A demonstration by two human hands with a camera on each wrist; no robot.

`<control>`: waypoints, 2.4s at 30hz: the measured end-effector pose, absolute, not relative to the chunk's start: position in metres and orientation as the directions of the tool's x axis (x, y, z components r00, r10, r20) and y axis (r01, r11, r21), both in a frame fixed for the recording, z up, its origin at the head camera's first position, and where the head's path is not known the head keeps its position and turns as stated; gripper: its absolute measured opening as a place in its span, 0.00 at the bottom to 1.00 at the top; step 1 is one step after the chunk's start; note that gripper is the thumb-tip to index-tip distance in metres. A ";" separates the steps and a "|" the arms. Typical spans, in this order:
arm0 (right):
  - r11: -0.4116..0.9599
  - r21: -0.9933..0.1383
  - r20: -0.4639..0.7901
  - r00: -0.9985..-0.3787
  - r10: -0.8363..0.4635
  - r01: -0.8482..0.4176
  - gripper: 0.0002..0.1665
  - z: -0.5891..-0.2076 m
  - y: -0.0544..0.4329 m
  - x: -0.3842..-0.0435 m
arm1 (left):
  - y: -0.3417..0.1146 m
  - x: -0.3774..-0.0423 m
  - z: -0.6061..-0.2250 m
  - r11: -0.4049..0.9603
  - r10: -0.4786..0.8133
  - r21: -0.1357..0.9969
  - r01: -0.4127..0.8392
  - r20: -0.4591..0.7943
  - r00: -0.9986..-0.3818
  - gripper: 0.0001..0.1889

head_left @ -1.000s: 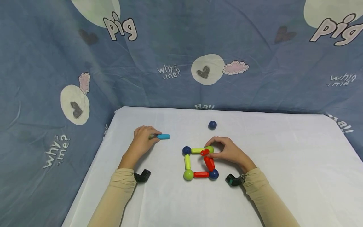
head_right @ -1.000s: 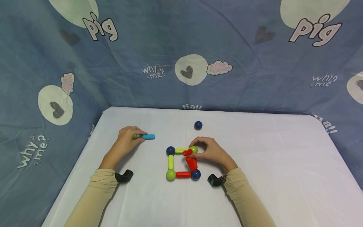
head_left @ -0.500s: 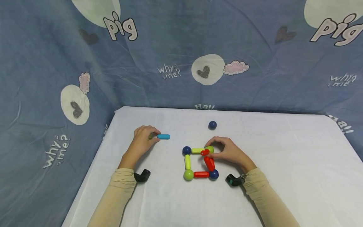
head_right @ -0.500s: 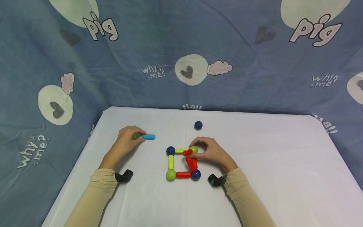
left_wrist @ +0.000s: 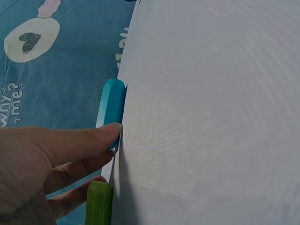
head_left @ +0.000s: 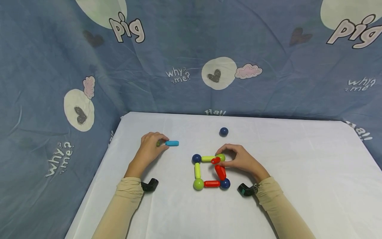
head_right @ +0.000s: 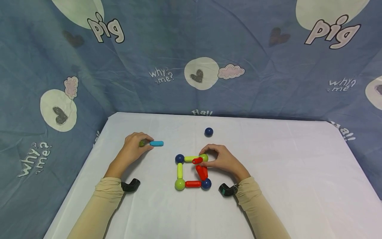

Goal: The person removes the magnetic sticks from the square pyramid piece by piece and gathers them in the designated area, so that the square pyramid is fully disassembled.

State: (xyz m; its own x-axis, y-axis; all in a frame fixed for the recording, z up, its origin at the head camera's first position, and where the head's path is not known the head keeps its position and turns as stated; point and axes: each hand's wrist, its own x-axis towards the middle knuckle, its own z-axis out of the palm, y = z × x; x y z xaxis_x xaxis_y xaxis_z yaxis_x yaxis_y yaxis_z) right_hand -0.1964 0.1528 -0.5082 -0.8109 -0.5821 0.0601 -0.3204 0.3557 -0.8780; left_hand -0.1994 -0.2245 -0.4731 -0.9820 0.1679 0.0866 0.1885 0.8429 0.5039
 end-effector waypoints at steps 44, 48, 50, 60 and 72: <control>0.355 -0.830 0.132 -0.769 -0.626 -0.431 0.15 -0.507 0.149 -0.197 | -0.111 -0.146 -0.467 0.562 0.555 0.518 0.645 0.341 -0.758 0.11; 0.369 -0.828 0.118 -0.774 -0.622 -0.423 0.14 -0.507 0.150 -0.196 | -0.112 -0.147 -0.468 0.590 0.546 0.495 0.638 0.337 -0.767 0.10; 0.376 -0.828 0.110 -0.778 -0.618 -0.416 0.14 -0.507 0.150 -0.195 | -0.113 -0.148 -0.468 0.609 0.538 0.487 0.626 0.326 -0.777 0.10; 0.315 -0.861 0.126 -0.769 -0.627 -0.398 0.14 -0.506 0.151 -0.195 | -0.110 -0.147 -0.468 0.573 0.564 0.522 0.631 0.308 -0.767 0.13; 0.333 -0.850 0.127 -0.771 -0.624 -0.409 0.15 -0.506 0.150 -0.195 | -0.111 -0.145 -0.467 0.622 0.548 0.481 0.618 0.296 -0.782 0.11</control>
State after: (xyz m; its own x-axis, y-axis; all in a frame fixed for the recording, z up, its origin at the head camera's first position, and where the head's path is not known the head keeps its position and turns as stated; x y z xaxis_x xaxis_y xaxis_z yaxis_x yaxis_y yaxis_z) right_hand -0.1946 0.1498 -0.5057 -0.7712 -0.6239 0.1266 -0.4088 0.3328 -0.8498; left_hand -0.1446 -0.1110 -0.4674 -0.7824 0.5481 0.2957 0.6176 0.6221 0.4812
